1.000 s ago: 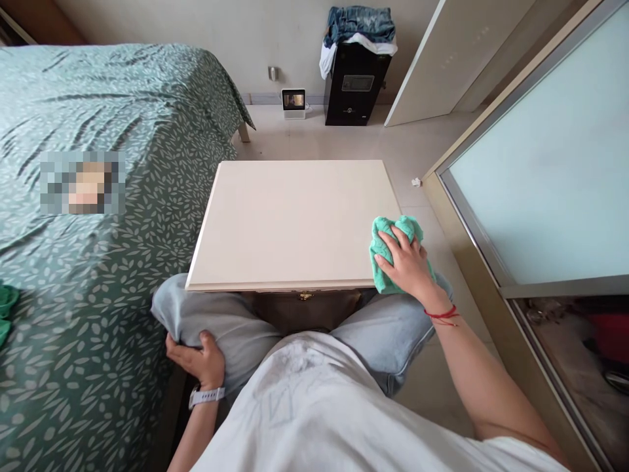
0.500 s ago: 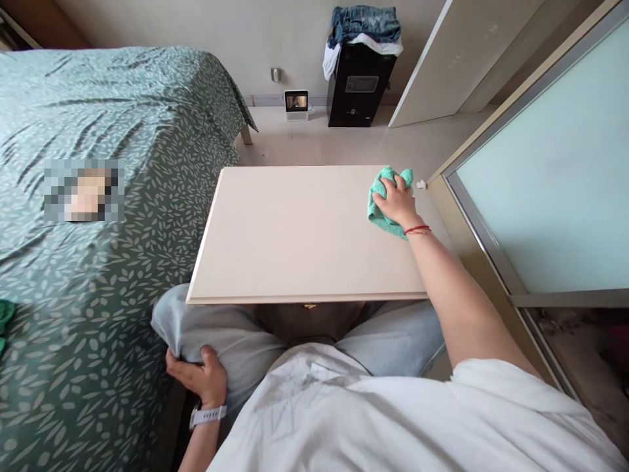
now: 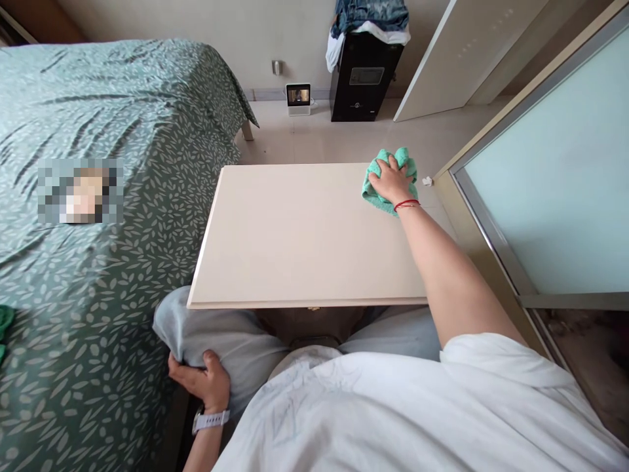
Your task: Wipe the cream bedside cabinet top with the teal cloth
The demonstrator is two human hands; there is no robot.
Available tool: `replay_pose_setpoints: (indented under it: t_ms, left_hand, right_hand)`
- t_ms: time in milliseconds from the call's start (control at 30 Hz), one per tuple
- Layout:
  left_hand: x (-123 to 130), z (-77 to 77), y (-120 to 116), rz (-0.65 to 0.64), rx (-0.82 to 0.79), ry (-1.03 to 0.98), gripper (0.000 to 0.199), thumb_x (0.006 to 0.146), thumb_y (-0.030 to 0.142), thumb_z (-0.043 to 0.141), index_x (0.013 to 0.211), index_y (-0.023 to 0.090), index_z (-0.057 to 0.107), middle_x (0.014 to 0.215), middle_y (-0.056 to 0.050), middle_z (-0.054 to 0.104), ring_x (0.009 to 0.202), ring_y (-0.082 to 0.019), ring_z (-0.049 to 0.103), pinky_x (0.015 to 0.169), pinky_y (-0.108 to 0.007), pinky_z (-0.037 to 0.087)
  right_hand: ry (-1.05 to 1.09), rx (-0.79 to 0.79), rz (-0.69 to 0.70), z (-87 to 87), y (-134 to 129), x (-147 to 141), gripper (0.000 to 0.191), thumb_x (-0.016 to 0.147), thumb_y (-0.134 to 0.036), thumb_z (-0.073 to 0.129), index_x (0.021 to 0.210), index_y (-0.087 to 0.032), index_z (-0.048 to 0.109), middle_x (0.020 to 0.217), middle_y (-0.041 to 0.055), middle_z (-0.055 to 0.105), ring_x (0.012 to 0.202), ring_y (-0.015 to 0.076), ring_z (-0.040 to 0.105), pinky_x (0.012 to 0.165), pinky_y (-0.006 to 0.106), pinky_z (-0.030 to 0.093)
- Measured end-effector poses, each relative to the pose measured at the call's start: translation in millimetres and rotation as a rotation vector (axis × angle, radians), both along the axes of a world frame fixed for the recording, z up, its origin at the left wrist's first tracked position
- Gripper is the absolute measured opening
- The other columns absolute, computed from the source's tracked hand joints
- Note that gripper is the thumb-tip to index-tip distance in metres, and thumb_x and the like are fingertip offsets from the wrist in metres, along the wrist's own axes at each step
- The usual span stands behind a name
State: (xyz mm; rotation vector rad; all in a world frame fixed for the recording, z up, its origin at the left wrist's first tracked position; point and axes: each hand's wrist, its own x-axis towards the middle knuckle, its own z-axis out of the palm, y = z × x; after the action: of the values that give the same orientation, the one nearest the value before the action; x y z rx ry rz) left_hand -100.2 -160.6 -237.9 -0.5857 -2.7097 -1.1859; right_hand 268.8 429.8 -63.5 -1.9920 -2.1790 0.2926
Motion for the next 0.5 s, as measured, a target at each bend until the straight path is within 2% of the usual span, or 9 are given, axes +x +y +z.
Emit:
replay_pose_setpoints:
  t_ms: [133, 300, 500]
  left_hand:
    - [0.1, 0.5, -1.3, -0.006, -0.020, -0.012, 0.107, 0.081, 0.053, 0.069, 0.169, 0.000, 0.042, 0.174, -0.042, 0.047, 0.174, -0.056, 0.042, 0.146, -0.073, 0.034]
    - [3.1, 2.4, -2.0, -0.003, -0.019, -0.022, 0.103, 0.081, 0.052, 0.070, 0.168, 0.006, 0.041, 0.175, -0.038, 0.047, 0.175, -0.055, 0.041, 0.146, -0.074, 0.034]
    - [6.2, 5.0, -3.2, 0.018, -0.028, -0.033, 0.106, 0.083, 0.056, 0.068, 0.169, -0.001, 0.042, 0.172, -0.044, 0.046, 0.172, -0.060, 0.044, 0.145, -0.076, 0.035]
  right_hand:
    - [-0.043, 0.021, 0.077, 2.2, -9.9, -32.9, 0.076, 0.117, -0.048, 0.045, 0.187, -0.022, 0.056, 0.205, 0.0241, 0.033, 0.183, 0.0639, 0.030, 0.133, 0.101, 0.032]
    - [0.016, 0.042, 0.232, -1.0, -18.9, -95.4, 0.073, 0.117, -0.052, 0.049, 0.184, -0.022, 0.059, 0.204, 0.0238, 0.035, 0.183, 0.0651, 0.029, 0.133, 0.103, 0.026]
    - [0.031, 0.039, 0.377, 9.4, -40.6, -175.8, 0.072, 0.117, -0.044, 0.049, 0.183, -0.016, 0.059, 0.201, 0.0253, 0.040, 0.181, 0.0642, 0.030, 0.135, 0.101, 0.024]
